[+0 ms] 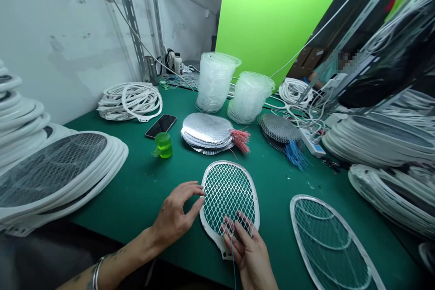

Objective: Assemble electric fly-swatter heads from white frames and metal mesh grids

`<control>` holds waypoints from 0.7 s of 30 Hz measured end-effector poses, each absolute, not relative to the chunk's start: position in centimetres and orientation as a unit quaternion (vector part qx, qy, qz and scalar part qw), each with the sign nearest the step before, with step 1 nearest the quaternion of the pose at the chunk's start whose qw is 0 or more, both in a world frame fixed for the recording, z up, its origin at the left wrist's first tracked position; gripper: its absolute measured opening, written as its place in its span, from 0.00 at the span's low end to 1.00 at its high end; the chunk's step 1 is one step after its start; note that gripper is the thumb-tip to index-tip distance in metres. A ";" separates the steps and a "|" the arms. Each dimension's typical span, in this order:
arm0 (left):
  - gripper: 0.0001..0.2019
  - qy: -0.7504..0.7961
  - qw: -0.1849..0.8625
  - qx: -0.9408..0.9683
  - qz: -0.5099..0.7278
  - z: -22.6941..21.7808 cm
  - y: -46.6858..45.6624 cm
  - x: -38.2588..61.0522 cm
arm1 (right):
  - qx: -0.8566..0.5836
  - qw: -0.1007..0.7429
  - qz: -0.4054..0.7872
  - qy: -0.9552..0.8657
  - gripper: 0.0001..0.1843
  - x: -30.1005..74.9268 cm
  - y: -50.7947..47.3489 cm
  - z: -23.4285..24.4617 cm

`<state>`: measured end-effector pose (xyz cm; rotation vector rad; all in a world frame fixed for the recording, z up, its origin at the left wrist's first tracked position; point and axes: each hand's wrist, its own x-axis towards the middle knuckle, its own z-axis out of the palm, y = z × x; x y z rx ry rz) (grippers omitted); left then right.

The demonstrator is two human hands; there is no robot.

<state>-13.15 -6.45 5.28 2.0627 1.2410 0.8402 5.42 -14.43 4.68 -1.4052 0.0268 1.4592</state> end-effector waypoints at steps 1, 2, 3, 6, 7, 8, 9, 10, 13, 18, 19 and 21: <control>0.12 0.449 0.301 0.783 0.308 5.6 -6.3 -12.6 | -0.588 0.530 0.611 0.012 0.48 5.4 -14.4 4.6; 0.12 0.430 0.308 0.796 0.293 5.8 -6.1 -12.0 | -0.588 0.531 0.610 0.012 0.47 5.4 -14.4 4.6; 0.14 0.409 0.312 0.814 0.269 6.0 -5.9 -11.4 | -0.588 0.531 0.610 0.012 0.46 5.4 -14.3 4.6; 0.22 0.365 0.297 0.867 0.165 6.0 -5.0 -9.5 | -0.595 0.527 0.606 0.018 0.44 5.3 -14.3 4.6; 0.25 0.364 0.285 0.877 0.135 5.8 -4.7 -9.0 | -0.597 0.527 0.605 0.020 0.43 5.3 -14.3 4.7; 0.28 0.367 0.272 0.883 0.109 5.5 -4.5 -8.5 | -0.597 0.527 0.605 0.022 0.43 5.3 -14.3 4.6; 0.29 0.373 0.260 0.886 0.088 5.1 -4.3 -8.2 | -0.597 0.527 0.605 0.023 0.43 5.3 -14.4 4.6; 0.31 0.379 0.248 0.889 0.071 4.7 -4.2 -7.9 | -0.598 0.526 0.604 0.026 0.42 5.3 -14.4 4.6; 0.32 0.383 0.208 0.898 0.058 3.5 -4.2 -7.4 | -0.605 0.523 0.599 0.036 0.41 5.3 -14.3 4.6; 0.30 0.375 0.146 0.911 0.088 2.2 -4.4 -7.2 | -0.597 0.525 0.605 0.041 0.41 5.2 -14.1 4.9; 0.30 0.376 0.138 0.913 0.083 2.2 -4.4 -7.1 | -0.590 0.527 0.611 0.040 0.41 5.2 -14.2 5.0; 0.29 0.378 0.119 0.916 0.068 2.4 -4.4 -7.0 | -0.564 0.535 0.629 0.031 0.39 5.3 -14.8 5.5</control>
